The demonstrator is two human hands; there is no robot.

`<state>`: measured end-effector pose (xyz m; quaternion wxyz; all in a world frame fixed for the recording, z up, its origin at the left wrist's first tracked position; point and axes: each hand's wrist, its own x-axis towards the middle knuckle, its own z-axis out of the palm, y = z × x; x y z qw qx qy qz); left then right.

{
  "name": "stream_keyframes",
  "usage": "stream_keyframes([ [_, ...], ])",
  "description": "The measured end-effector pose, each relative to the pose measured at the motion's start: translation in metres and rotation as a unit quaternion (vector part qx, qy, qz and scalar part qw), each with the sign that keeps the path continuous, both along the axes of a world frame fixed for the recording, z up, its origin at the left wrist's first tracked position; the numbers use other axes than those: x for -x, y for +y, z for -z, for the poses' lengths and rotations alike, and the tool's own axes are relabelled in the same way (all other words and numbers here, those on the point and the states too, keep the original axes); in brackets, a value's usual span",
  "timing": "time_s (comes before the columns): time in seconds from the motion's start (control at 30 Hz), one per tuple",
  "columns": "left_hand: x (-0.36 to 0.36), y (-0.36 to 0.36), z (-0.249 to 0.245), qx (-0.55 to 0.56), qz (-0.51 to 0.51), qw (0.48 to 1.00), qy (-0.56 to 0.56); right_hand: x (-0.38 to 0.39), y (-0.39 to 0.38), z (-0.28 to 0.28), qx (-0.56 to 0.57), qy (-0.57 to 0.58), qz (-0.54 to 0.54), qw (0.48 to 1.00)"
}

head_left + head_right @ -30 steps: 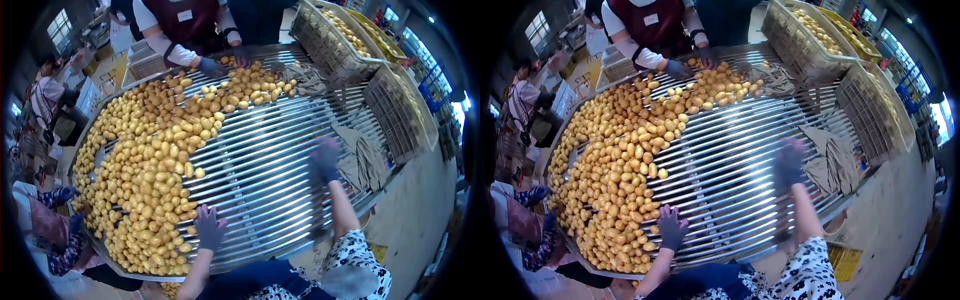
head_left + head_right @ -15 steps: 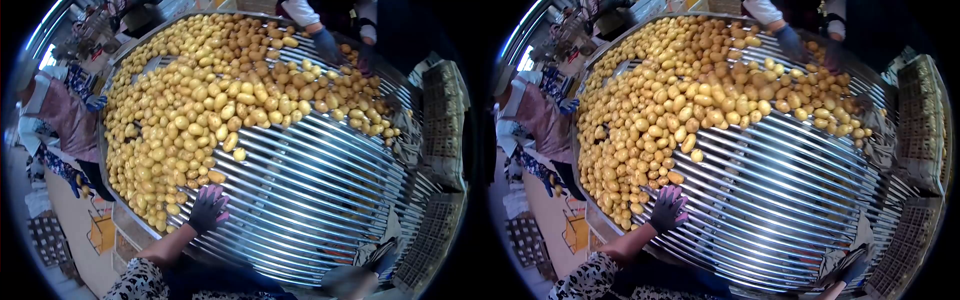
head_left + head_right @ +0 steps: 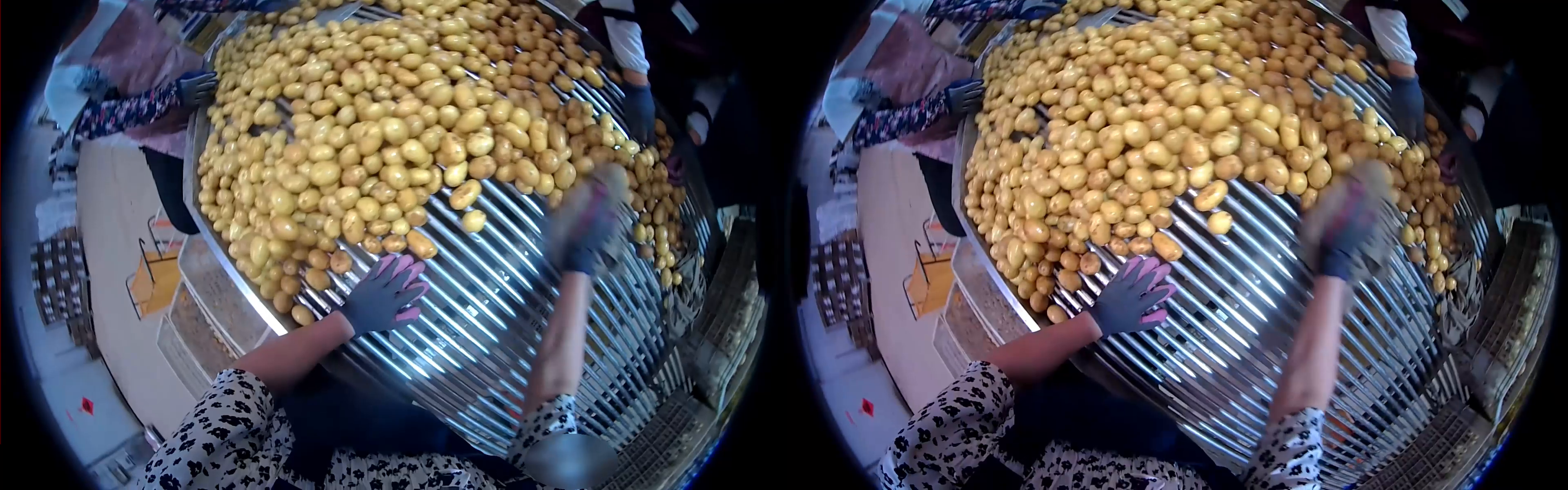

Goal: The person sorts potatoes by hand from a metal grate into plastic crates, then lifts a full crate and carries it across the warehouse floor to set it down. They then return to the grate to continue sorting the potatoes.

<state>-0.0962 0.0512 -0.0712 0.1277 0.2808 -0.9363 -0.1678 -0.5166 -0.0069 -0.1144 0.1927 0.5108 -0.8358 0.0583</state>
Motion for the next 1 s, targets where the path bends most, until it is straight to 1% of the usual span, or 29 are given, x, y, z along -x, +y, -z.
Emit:
stream_keyframes([
  [0.03, -0.001, -0.001, -0.001, 0.001, 0.000, 1.000, 0.004, -0.068, -0.037, -0.025, 0.277, -0.385, -0.057, 0.878],
  [0.07, -0.003, 0.001, 0.001, -0.005, -0.006, 1.000, 0.007, -0.089, -0.059, 0.016, 0.334, -0.463, -0.049, 0.820],
  [0.1, -0.003, 0.002, 0.003, 0.003, -0.007, 1.000, 0.014, -0.114, -0.062, 0.003, 0.196, -0.272, -0.168, 0.927],
  [0.13, -0.004, 0.002, 0.003, 0.012, -0.007, 1.000, 0.020, -0.176, -0.074, -0.048, 0.341, -0.608, -0.080, 0.712],
  [0.17, -0.005, 0.003, 0.003, 0.010, -0.010, 1.000, 0.022, -0.198, -0.075, -0.044, 0.354, -0.688, -0.103, 0.625],
  [0.2, -0.005, 0.004, 0.003, 0.011, -0.014, 1.000, 0.019, -0.224, -0.077, -0.048, 0.350, -0.677, -0.102, 0.639],
  [0.23, -0.007, 0.005, 0.007, 0.010, -0.017, 1.000, 0.015, -0.242, -0.077, -0.028, 0.350, -0.633, -0.061, 0.688],
  [0.27, -0.008, 0.008, 0.012, 0.008, -0.018, 1.000, 0.012, -0.254, -0.063, -0.034, 0.304, -0.676, -0.074, 0.667],
  [0.3, -0.008, 0.011, 0.018, 0.016, -0.033, 0.999, 0.015, -0.263, -0.053, -0.025, 0.251, -0.682, -0.056, 0.684],
  [0.33, -0.009, 0.009, 0.010, 0.021, -0.038, 0.999, 0.025, -0.271, -0.040, -0.029, 0.198, -0.684, -0.035, 0.701],
  [0.37, -0.012, 0.006, 0.004, -0.116, -0.025, 0.993, -0.007, -0.268, -0.025, -0.035, 0.199, -0.676, -0.041, 0.708],
  [0.4, -0.014, 0.011, -0.001, -0.252, -0.007, 0.967, -0.042, -0.269, -0.001, -0.072, 0.166, -0.583, -0.146, 0.782],
  [0.43, -0.018, 0.021, 0.003, -0.207, -0.015, 0.978, 0.014, -0.272, 0.023, -0.116, 0.128, -0.475, -0.246, 0.835],
  [0.47, -0.023, 0.032, 0.004, -0.128, 0.003, 0.992, 0.015, -0.276, 0.045, -0.152, 0.089, -0.357, -0.337, 0.867],
  [0.5, -0.031, 0.039, -0.015, -0.156, 0.026, 0.987, -0.024, -0.280, 0.067, -0.168, 0.046, -0.231, -0.418, 0.877],
  [0.53, -0.039, 0.046, -0.035, -0.185, 0.049, 0.979, -0.065, -0.272, 0.088, -0.162, 0.052, -0.166, -0.349, 0.921],
  [0.57, -0.054, 0.065, -0.018, -0.108, 0.051, 0.990, 0.075, -0.273, 0.111, -0.212, -0.069, -0.183, -0.309, 0.931],
  [0.6, -0.068, 0.074, -0.022, -0.114, 0.063, 0.985, 0.110, -0.246, 0.139, -0.191, 0.034, -0.197, -0.330, 0.922],
  [0.63, -0.085, 0.080, -0.025, -0.120, 0.053, 0.984, 0.124, -0.218, 0.169, -0.178, 0.083, -0.165, -0.312, 0.932],
  [0.67, -0.101, 0.085, -0.028, -0.125, 0.043, 0.982, 0.138, -0.210, 0.190, -0.198, 0.080, -0.078, -0.248, 0.962],
  [0.7, -0.115, 0.083, -0.038, -0.121, 0.018, 0.986, 0.112, -0.194, 0.209, -0.200, 0.083, -0.074, -0.243, 0.963],
  [0.73, -0.127, 0.080, -0.047, -0.116, -0.008, 0.989, 0.086, -0.175, 0.230, -0.198, 0.092, -0.157, -0.189, 0.965],
  [0.77, -0.139, 0.079, -0.049, -0.051, -0.043, 0.996, 0.065, -0.155, 0.251, -0.194, 0.102, -0.240, -0.132, 0.956],
  [0.8, -0.148, 0.077, -0.052, 0.060, -0.081, 0.994, 0.049, -0.138, 0.270, -0.189, 0.112, -0.322, -0.073, 0.937],
  [0.87, -0.161, 0.064, -0.055, 0.034, -0.171, 0.983, 0.056, -0.124, 0.291, -0.173, 0.133, -0.477, 0.045, 0.867],
  [0.9, -0.162, 0.059, -0.053, 0.038, -0.162, 0.984, 0.057, -0.125, 0.292, -0.160, 0.018, -0.206, 0.122, 0.971],
  [0.93, -0.161, 0.053, -0.046, 0.088, -0.239, 0.967, 0.017, -0.131, 0.281, -0.157, 0.041, -0.072, 0.002, 0.997],
  [0.97, -0.159, 0.048, -0.038, 0.136, -0.314, 0.939, -0.022, -0.145, 0.269, -0.146, 0.092, -0.217, -0.017, 0.972],
  [1.0, -0.155, 0.040, -0.032, 0.137, -0.306, 0.942, -0.021, -0.166, 0.248, -0.144, 0.126, -0.427, -0.045, 0.894],
])
